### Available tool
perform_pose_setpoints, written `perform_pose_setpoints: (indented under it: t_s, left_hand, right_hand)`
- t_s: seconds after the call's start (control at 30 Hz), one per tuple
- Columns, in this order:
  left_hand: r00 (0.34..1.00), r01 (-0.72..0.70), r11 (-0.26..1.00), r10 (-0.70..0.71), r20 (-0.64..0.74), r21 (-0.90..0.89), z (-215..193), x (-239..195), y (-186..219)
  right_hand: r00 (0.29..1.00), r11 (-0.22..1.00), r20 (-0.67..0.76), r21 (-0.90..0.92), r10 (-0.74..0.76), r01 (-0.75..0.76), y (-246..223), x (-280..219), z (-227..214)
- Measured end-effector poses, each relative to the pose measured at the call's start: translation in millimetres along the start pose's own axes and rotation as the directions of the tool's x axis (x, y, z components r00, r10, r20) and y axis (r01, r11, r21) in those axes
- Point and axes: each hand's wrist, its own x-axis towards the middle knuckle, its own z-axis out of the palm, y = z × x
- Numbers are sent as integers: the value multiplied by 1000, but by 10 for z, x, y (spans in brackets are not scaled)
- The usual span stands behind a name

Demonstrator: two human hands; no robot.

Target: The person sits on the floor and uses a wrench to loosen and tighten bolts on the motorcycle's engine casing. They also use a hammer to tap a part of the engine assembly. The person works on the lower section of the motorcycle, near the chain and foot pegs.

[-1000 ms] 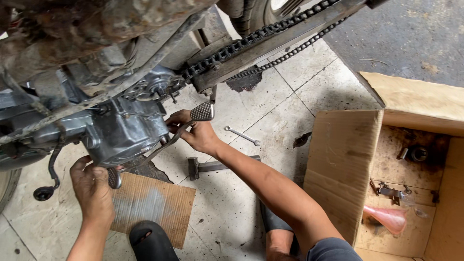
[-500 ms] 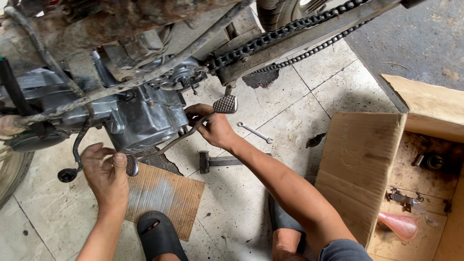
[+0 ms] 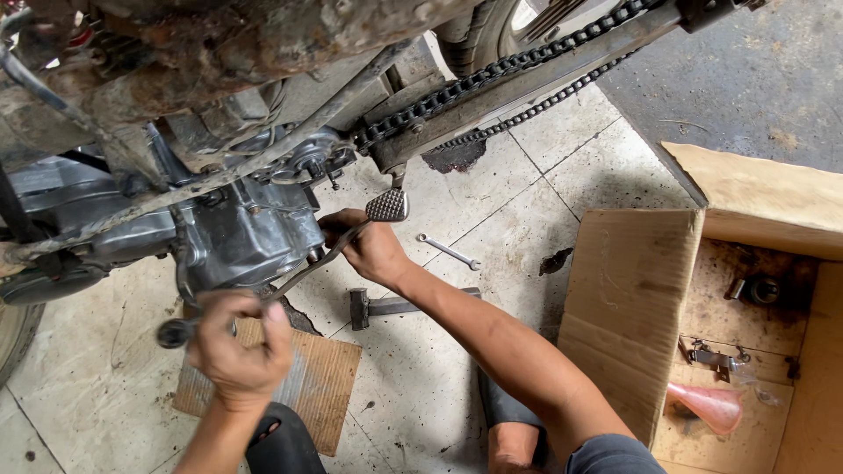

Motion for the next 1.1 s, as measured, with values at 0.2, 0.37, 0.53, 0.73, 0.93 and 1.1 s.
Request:
perform_pose_setpoints:
  t_s: [0.2, 0.37, 0.53, 0.73, 0.93, 1.1]
  left_hand:
    - [808, -516, 856, 498, 314, -28, 127, 63, 282]
    - [857, -498, 853, 456, 239, 157, 87, 658, -169]
    - [859, -504, 845, 467, 212, 180, 171, 948, -262]
    - [861, -501, 846, 466, 202, 185, 144, 894, -254]
    - [889, -451, 874, 423, 174, 178, 140, 886, -310]
    - [886, -459, 873, 436, 159, 165, 129, 923, -281]
  right_hand:
    - [998, 990, -58, 135, -36, 44, 130, -64, 76]
    - [996, 978, -56, 193, -72, 81, 124, 37, 71]
    - [984, 979, -34, 109, -172, 175, 99, 110, -56]
    - [979, 994, 184, -55, -86, 98, 166, 88, -301]
    - [859, 516, 20, -807, 512, -289, 1155, -513, -587]
    - [825, 410, 59, -886, 562, -215, 1614, -679, -456]
